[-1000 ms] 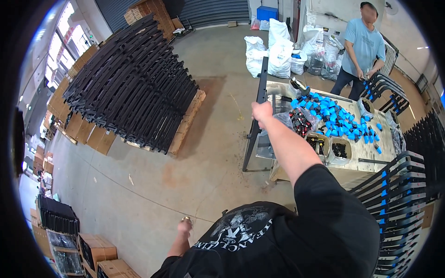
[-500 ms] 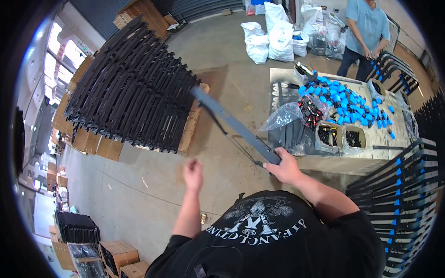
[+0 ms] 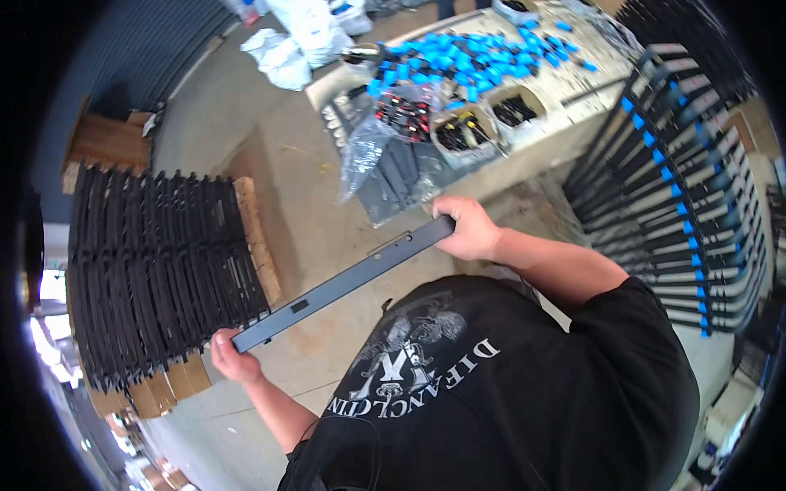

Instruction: Assembling blue plastic caps and metal components onto a black metal chair or cart frame in a factory setting.

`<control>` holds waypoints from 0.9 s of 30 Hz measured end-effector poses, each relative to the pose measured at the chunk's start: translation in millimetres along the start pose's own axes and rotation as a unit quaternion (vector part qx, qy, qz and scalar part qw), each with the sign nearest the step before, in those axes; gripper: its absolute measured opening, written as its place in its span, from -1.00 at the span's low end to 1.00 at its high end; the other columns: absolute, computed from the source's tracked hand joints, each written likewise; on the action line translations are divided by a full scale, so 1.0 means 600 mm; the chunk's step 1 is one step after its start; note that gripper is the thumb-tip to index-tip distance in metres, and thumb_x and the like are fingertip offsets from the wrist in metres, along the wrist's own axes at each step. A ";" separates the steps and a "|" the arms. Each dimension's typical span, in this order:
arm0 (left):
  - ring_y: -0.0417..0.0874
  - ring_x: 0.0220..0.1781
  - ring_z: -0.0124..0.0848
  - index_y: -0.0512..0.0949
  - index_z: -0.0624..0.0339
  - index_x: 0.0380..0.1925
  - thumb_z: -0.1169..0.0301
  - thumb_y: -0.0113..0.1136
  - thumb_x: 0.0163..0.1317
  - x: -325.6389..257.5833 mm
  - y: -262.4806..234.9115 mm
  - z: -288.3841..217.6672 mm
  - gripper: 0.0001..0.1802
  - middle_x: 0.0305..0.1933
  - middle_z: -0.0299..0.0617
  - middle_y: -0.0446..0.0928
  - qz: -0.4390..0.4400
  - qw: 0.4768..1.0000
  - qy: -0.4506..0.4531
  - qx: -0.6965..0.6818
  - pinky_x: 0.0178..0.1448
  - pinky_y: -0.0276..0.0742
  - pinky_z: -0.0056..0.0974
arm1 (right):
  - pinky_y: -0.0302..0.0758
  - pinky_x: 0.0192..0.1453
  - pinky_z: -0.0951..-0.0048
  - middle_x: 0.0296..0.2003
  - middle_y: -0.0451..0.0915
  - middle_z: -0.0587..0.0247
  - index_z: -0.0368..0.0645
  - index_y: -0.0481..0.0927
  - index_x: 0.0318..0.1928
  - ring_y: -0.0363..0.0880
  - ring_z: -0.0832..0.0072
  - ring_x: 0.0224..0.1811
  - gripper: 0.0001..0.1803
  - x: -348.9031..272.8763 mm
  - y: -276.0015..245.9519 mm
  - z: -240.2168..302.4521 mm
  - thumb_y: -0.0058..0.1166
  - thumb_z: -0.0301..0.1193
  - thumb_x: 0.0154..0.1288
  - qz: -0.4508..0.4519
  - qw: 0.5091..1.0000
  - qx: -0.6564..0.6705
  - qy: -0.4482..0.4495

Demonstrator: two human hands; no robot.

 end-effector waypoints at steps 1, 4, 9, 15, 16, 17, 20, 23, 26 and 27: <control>0.42 -0.34 -0.40 0.47 0.32 -0.51 0.33 -0.08 0.43 0.003 0.000 -0.028 -0.64 -0.44 -0.17 0.48 -0.008 1.000 0.009 -0.022 -0.22 0.31 -0.26 | 0.43 -0.34 0.30 -0.51 0.46 0.16 -0.17 0.44 -0.40 0.47 0.29 -0.46 -0.72 -0.006 -0.030 0.020 0.34 -0.49 -0.05 0.008 1.000 0.007 -0.013; 0.40 -0.37 -0.37 0.43 0.29 -0.53 0.26 -0.10 0.44 0.024 0.064 -0.124 -0.61 -0.47 -0.16 0.44 0.010 0.994 0.030 -0.107 -0.24 0.29 -0.26 | 0.41 -0.38 0.36 -0.55 0.46 0.20 -0.18 0.46 -0.41 0.43 0.37 -0.52 -0.74 -0.018 -0.134 0.017 0.31 -0.52 -0.10 -0.045 0.999 0.001 -0.018; 0.38 -0.40 -0.40 0.41 0.29 -0.55 0.24 -0.11 0.44 -0.009 0.188 -0.174 -0.58 -0.49 -0.16 0.42 0.003 0.994 0.004 -0.109 -0.27 0.27 -0.28 | 0.39 -0.39 0.38 -0.57 0.42 0.24 -0.18 0.47 -0.39 0.39 0.46 -0.51 -0.77 -0.001 -0.302 0.019 0.25 -0.55 -0.10 -0.053 0.996 -0.072 0.024; 0.35 -0.44 -0.46 0.44 0.27 -0.60 0.27 -0.09 0.46 -0.099 0.397 -0.139 -0.56 -0.56 -0.24 0.39 -0.031 0.985 -0.123 -0.119 -0.32 0.20 -0.27 | 0.29 -0.38 0.44 -0.57 0.30 0.31 -0.19 0.41 -0.40 0.27 0.55 -0.48 -0.76 0.035 -0.480 -0.082 0.26 -0.50 -0.03 -0.060 0.993 -0.097 -0.013; 0.34 -0.44 -0.47 0.45 0.26 -0.60 0.27 -0.08 0.46 -0.109 0.436 -0.151 -0.56 -0.56 -0.25 0.39 -0.042 0.988 -0.118 -0.088 -0.32 0.20 -0.27 | 0.30 -0.37 0.44 -0.56 0.31 0.30 -0.19 0.41 -0.40 0.27 0.55 -0.48 -0.75 0.040 -0.503 -0.111 0.26 -0.50 -0.02 -0.046 0.994 -0.100 0.001; 0.34 -0.44 -0.48 0.45 0.26 -0.60 0.27 -0.07 0.47 -0.119 0.472 -0.159 -0.56 -0.56 -0.25 0.39 -0.054 0.991 -0.113 -0.055 -0.32 0.20 -0.28 | 0.30 -0.36 0.44 -0.56 0.32 0.29 -0.19 0.41 -0.39 0.27 0.55 -0.47 -0.75 0.045 -0.525 -0.141 0.27 -0.49 -0.02 -0.029 0.994 -0.102 0.015; 0.29 -0.46 -0.51 0.46 0.22 -0.58 0.25 -0.04 0.47 -0.137 0.569 -0.138 -0.58 -0.54 -0.33 0.36 -0.014 0.981 -0.152 -0.119 -0.33 0.18 -0.31 | 0.32 -0.35 0.44 -0.56 0.34 0.29 -0.19 0.41 -0.39 0.29 0.55 -0.47 -0.75 0.050 -0.582 -0.215 0.27 -0.50 -0.02 -0.028 0.994 -0.091 0.046; 0.28 -0.46 -0.52 0.45 0.21 -0.56 0.24 -0.03 0.47 -0.141 0.641 -0.153 -0.59 -0.54 -0.36 0.36 0.007 0.982 -0.145 -0.121 -0.33 0.19 -0.32 | 0.33 -0.35 0.44 -0.56 0.34 0.31 -0.18 0.41 -0.41 0.32 0.55 -0.47 -0.75 0.053 -0.613 -0.286 0.26 -0.51 -0.03 -0.027 0.991 -0.116 0.062; 0.33 -0.45 -0.53 0.47 0.22 -0.50 0.21 -0.01 0.48 -0.120 0.677 -0.127 -0.61 -0.52 -0.37 0.39 0.013 0.977 -0.174 -0.120 -0.31 0.22 -0.35 | 0.39 -0.32 0.39 -0.55 0.39 0.28 -0.16 0.47 -0.37 0.37 0.49 -0.46 -0.78 0.085 -0.636 -0.328 0.26 -0.52 -0.02 -0.042 0.995 -0.057 0.074; 0.36 -0.43 -0.53 0.48 0.22 -0.46 0.18 0.01 0.49 -0.105 0.689 -0.113 -0.61 -0.51 -0.37 0.42 0.011 0.967 -0.214 -0.137 -0.29 0.26 -0.36 | 0.39 -0.32 0.39 -0.55 0.39 0.28 -0.16 0.47 -0.37 0.37 0.49 -0.46 -0.78 0.102 -0.635 -0.335 0.26 -0.52 -0.02 -0.041 0.995 -0.053 0.071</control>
Point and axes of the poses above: each hand's wrist, its own x-axis towards the middle knuckle, its own y-axis out of the palm, z = x × y, the point moved 9 cm from there along x, towards the middle knuckle
